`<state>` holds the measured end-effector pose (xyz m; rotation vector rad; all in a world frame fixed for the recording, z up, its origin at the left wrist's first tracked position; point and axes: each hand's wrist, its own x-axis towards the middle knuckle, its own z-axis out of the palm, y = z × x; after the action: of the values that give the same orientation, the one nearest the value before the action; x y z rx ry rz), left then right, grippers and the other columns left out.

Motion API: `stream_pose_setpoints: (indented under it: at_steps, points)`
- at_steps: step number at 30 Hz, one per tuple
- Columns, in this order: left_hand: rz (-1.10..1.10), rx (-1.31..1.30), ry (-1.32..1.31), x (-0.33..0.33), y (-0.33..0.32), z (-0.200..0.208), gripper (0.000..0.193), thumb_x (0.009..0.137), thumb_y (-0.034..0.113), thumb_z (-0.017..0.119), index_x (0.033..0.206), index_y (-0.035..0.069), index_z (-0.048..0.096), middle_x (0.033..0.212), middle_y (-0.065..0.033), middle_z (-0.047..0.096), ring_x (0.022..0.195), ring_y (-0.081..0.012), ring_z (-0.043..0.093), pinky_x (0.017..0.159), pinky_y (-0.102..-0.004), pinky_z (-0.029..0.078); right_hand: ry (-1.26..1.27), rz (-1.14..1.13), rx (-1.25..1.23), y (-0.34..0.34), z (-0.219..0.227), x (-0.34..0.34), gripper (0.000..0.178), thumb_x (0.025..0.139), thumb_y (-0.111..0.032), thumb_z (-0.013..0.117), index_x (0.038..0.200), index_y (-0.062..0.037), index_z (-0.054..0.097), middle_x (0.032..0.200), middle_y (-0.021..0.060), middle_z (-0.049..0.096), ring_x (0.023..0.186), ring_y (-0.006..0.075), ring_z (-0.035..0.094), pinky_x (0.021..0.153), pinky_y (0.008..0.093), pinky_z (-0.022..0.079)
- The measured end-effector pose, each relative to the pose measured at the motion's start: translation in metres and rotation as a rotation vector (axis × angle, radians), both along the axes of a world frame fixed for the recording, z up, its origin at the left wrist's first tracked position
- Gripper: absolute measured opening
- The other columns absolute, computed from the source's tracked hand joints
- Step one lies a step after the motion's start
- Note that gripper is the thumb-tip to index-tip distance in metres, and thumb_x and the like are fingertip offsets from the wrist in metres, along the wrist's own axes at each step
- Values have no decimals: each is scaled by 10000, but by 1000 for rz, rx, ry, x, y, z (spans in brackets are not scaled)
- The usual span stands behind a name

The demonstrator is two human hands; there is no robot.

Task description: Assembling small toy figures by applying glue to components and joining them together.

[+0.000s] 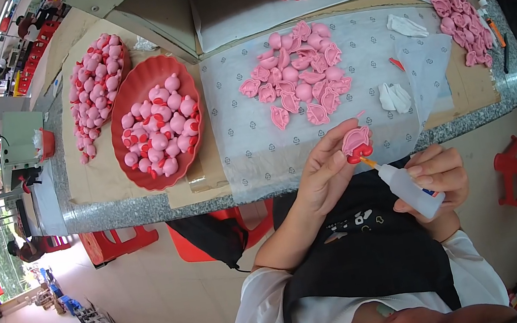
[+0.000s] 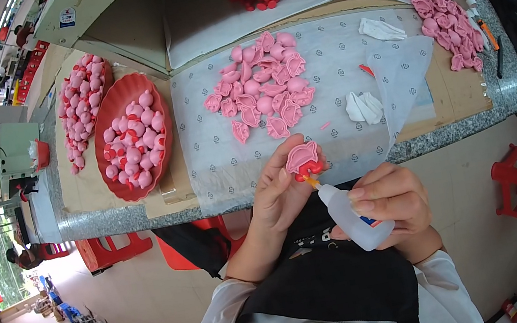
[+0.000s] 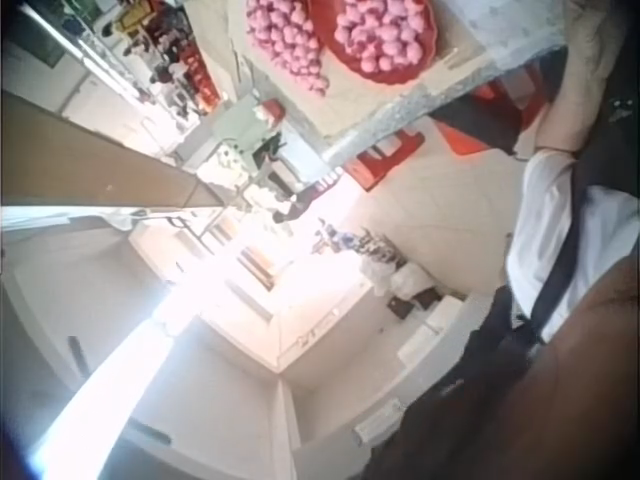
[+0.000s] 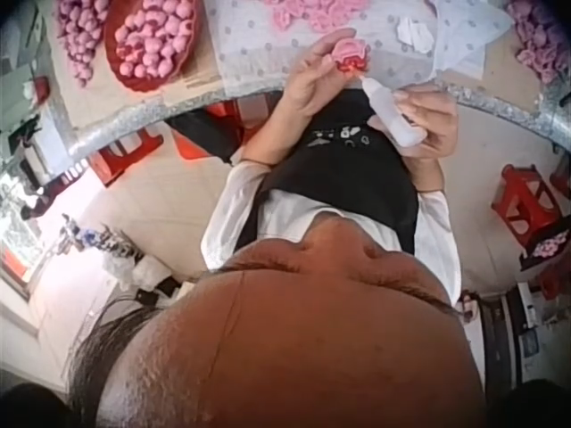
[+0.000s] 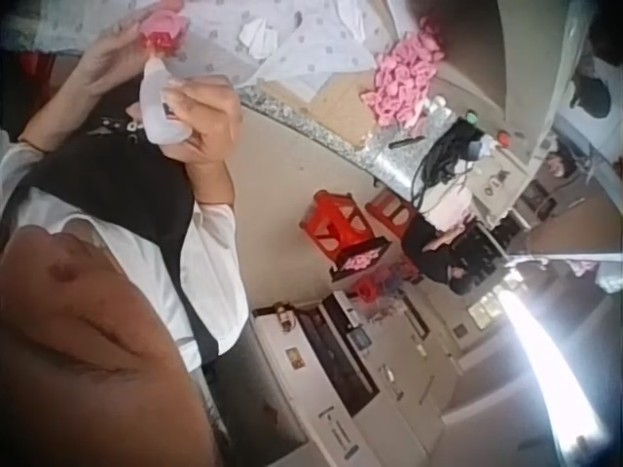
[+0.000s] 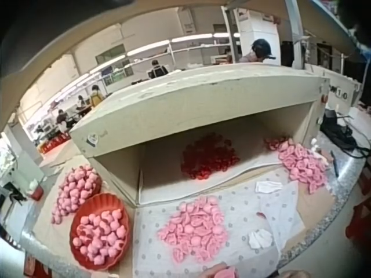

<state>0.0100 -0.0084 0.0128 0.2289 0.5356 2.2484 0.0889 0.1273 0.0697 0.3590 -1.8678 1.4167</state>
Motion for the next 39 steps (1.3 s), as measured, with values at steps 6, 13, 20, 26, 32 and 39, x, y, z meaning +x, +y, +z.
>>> stream_pose_setpoints:
  at_steps: [6,13,20,26,32,39]
  points:
    - [4,-16,20,1,-1,1,472,786,182,527,1195,25,351,1100,-136,467,1042,-228,442,908,-385,322,18,-8,7,-2,-2,-3,491,466,-67,797,855,-58,498,828,95,525,658,193,547,523,251,444]
    - [-1,-17,27,-1,0,1,471,782,180,533,1191,27,357,1100,-134,470,1046,-228,440,905,-385,327,-3,-3,33,-2,-2,-6,499,460,-67,798,859,-60,498,829,91,529,648,195,550,523,257,443]
    - [19,29,-36,0,2,-4,475,764,161,559,1176,15,372,1099,-116,469,1036,-211,435,918,-356,289,35,-38,-78,11,-3,-2,437,534,-68,764,854,-65,466,827,85,511,645,157,530,555,242,444]
    - [130,12,-47,-7,-13,-2,472,758,194,574,1167,55,384,1068,-135,473,991,-254,454,888,-401,329,-154,-224,-410,73,-12,20,311,635,44,619,880,-24,441,885,105,496,722,172,540,596,268,468]
    - [110,-22,1,-9,0,5,490,761,199,572,1178,43,369,1057,-141,467,989,-253,453,874,-392,346,-520,-730,-89,197,-54,36,295,669,0,574,918,-35,419,902,90,503,825,206,548,591,275,464]
    - [17,-18,-24,-2,13,9,491,758,174,569,1185,37,369,1079,-164,469,990,-260,456,891,-402,324,-580,-1112,568,211,-61,7,269,697,-145,609,904,-39,475,886,111,543,781,293,534,642,351,416]
